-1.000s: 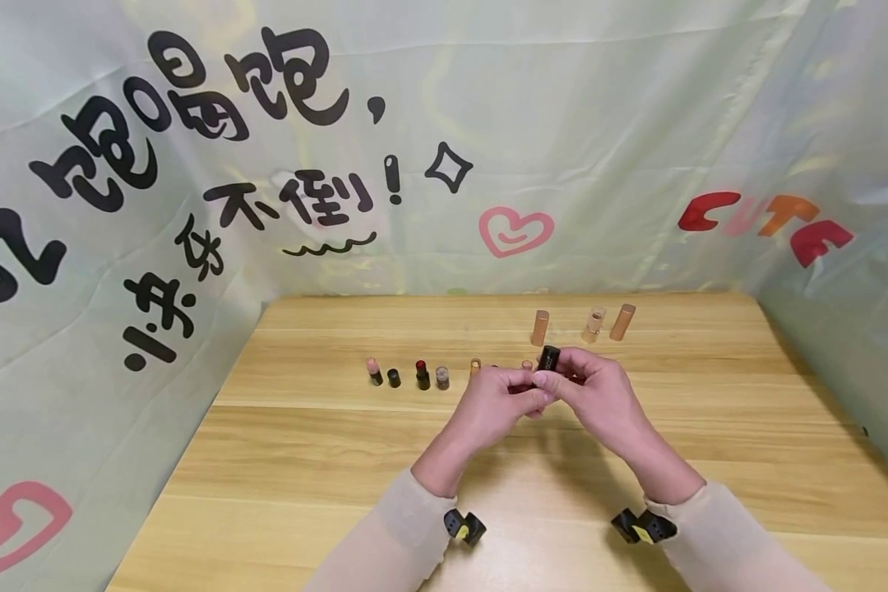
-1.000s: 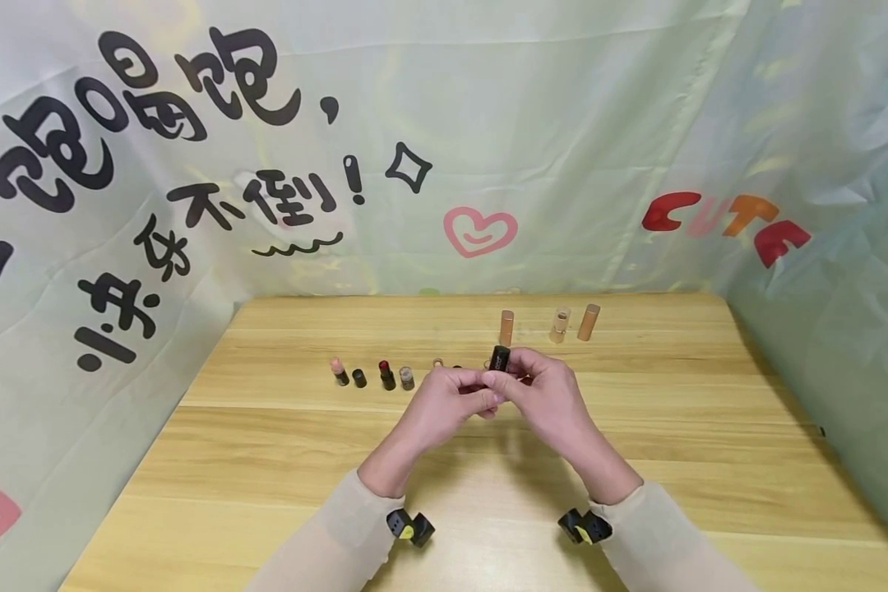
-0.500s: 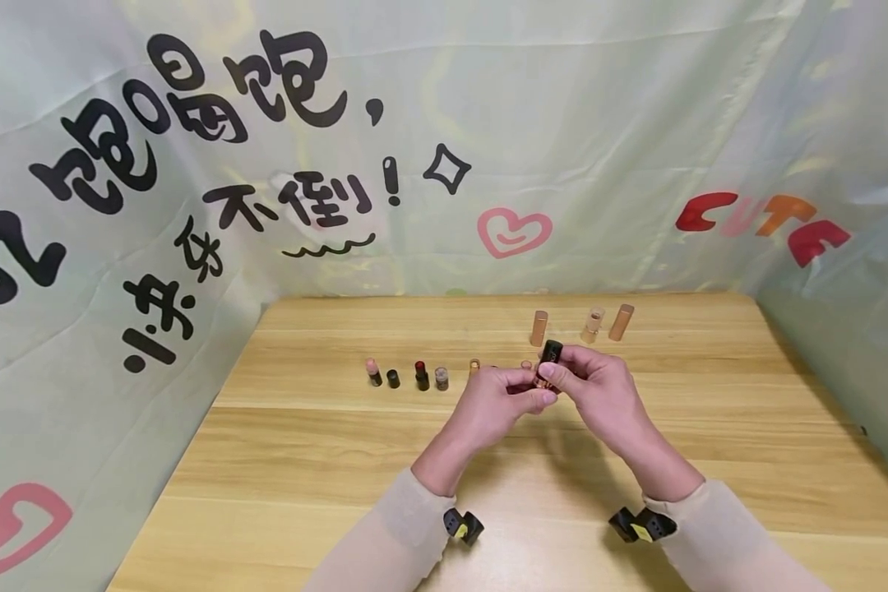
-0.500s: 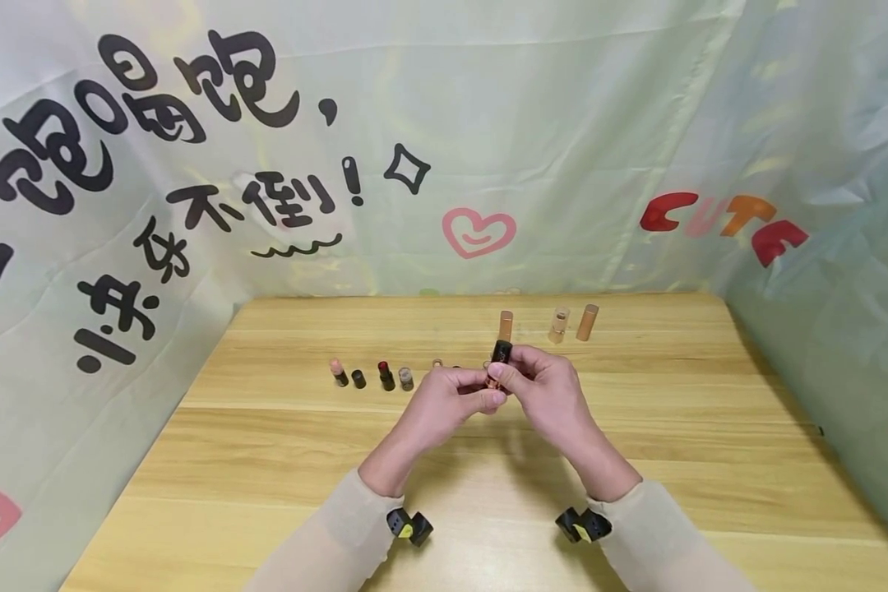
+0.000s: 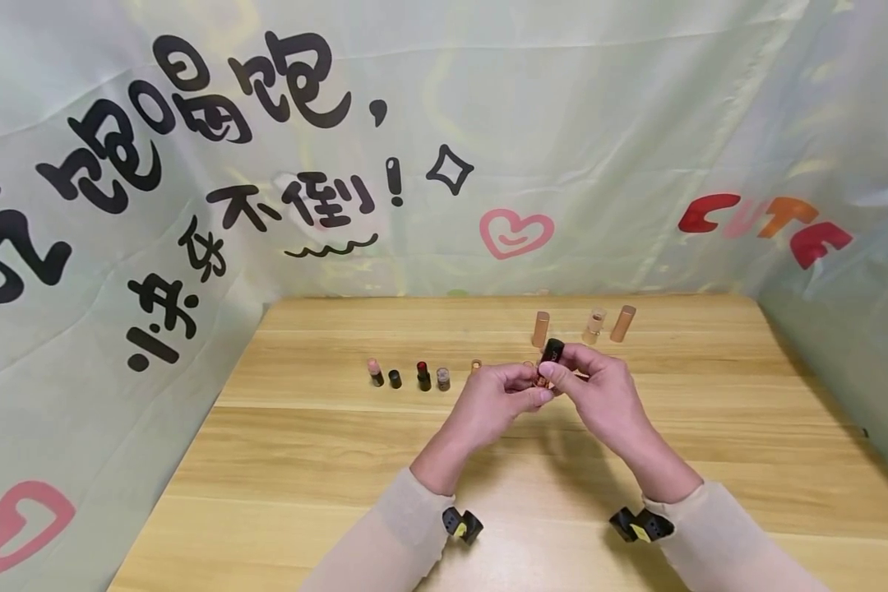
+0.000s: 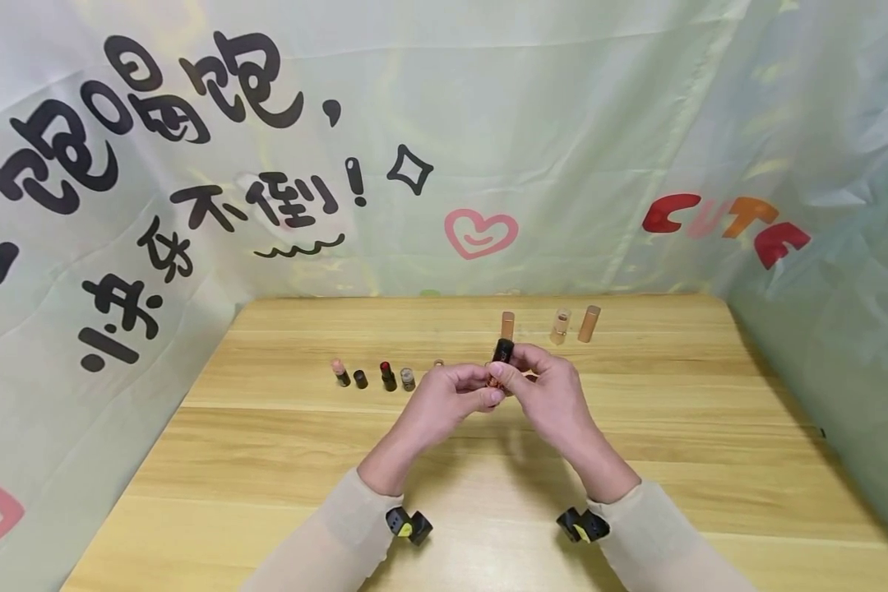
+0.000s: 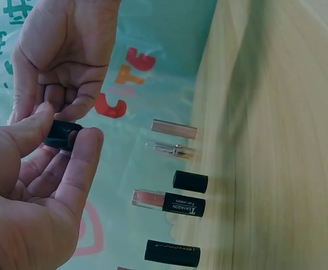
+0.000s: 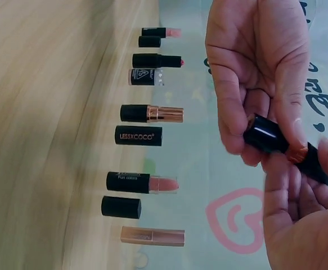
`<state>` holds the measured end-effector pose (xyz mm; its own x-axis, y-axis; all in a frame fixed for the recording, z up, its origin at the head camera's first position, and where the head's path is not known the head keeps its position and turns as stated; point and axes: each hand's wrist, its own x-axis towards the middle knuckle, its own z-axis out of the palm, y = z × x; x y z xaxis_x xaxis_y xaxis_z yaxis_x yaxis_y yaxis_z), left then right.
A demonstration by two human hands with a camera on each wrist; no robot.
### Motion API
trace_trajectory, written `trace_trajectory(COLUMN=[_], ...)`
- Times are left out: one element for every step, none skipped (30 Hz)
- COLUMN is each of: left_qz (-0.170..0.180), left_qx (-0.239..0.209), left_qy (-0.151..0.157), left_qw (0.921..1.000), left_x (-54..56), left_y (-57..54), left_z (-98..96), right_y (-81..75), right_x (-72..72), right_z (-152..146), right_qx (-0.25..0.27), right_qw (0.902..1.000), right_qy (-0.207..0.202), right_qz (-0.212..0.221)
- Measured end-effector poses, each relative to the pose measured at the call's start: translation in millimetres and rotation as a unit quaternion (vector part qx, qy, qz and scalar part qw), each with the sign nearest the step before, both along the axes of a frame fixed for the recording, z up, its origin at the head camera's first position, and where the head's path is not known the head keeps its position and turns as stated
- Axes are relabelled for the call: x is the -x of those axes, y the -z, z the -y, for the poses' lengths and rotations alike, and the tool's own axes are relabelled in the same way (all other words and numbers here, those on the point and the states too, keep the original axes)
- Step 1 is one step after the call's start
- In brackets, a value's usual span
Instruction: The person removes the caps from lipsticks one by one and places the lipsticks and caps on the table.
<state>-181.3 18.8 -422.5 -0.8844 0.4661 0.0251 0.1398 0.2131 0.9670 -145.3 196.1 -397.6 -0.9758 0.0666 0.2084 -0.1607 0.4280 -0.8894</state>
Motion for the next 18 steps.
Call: trace_trajectory(left_qz=[-0.002, -0.004, -0.006, -0.008, -0.009, -0.01, -0.009, -0.008, -0.005, -0.002, -0.001, 0.0, -0.002, -0.005, -0.01, -0.015, -0.024, -0.033], left_qx=[0.004, 0.008, 0.012, 0.016, 0.018, 0.019, 0.02, 0.02, 0.02, 0.019, 0.02, 0.023, 0.028, 0.032, 0.037, 0.042, 0.051, 0.059], left_qy=[-0.001, -0.001, -0.002, -0.002, -0.003, -0.002, -0.003, -0.003, -0.003, -0.004, -0.005, -0.007, -0.01, -0.011, -0.014, -0.015, -0.018, -0.02], left_qw=[1.0, 1.0, 0.9999, 0.9998, 0.9998, 0.9998, 0.9997, 0.9998, 0.9998, 0.9998, 0.9998, 0.9997, 0.9996, 0.9994, 0.9992, 0.9989, 0.9982, 0.9975], left_x=[0.4, 0.7, 0.9, 1.0, 1.1, 1.2, 1.3, 1.3, 1.3, 1.4, 1.7, 1.9, 2.3, 2.8, 3.5, 4.4, 5.5, 6.8], left_y=[0.3, 0.6, 0.5, 0.4, 0.4, 0.5, 0.5, 0.2, -0.1, 0.0, -0.2, -0.7, -1.3, -2.0, -2.9, -4.0, -5.6, -6.9], left_z=[-0.3, -0.7, -0.9, -1.1, -1.3, -1.6, -1.8, -1.8, -1.9, -2.3, -2.7, -3.2, -3.5, -4.2, -5.0, -5.9, -6.8, -7.9], right_y=[-0.3, -0.6, -0.9, -1.2, -1.7, -2.0, -2.3, -2.8, -3.3, -3.8, -4.2, -4.3, -4.2, -3.9, -3.4, -2.5, -1.4, -0.3], right_x=[-0.1, -0.2, -0.1, 0.1, 0.2, 0.6, 0.9, 1.1, 1.3, 1.5, 1.6, 1.5, 1.3, 1.1, 0.9, 0.7, 0.6, 0.4], right_z=[0, 0, 0, 0, 1, 0, 0, 0, -1, -1, -3, -4, -5, -7, -9, -10, -12, -14], right_qx=[0.009, 0.018, 0.032, 0.049, 0.062, 0.075, 0.085, 0.091, 0.099, 0.104, 0.103, 0.102, 0.1, 0.098, 0.096, 0.093, 0.087, 0.082], right_qw=[0.9999, 0.9998, 0.9993, 0.9986, 0.9978, 0.9968, 0.9959, 0.9952, 0.9944, 0.9937, 0.9936, 0.9936, 0.9937, 0.9939, 0.994, 0.9943, 0.9947, 0.9952], right_qy=[0.005, 0.011, 0.015, 0.016, 0.018, 0.018, 0.019, 0.021, 0.022, 0.025, 0.029, 0.032, 0.035, 0.037, 0.039, 0.041, 0.042, 0.044], right_qz=[-0.003, -0.006, -0.009, -0.012, -0.016, -0.021, -0.025, -0.028, -0.032, -0.035, -0.037, -0.037, -0.036, -0.035, -0.035, -0.034, -0.033, -0.033])
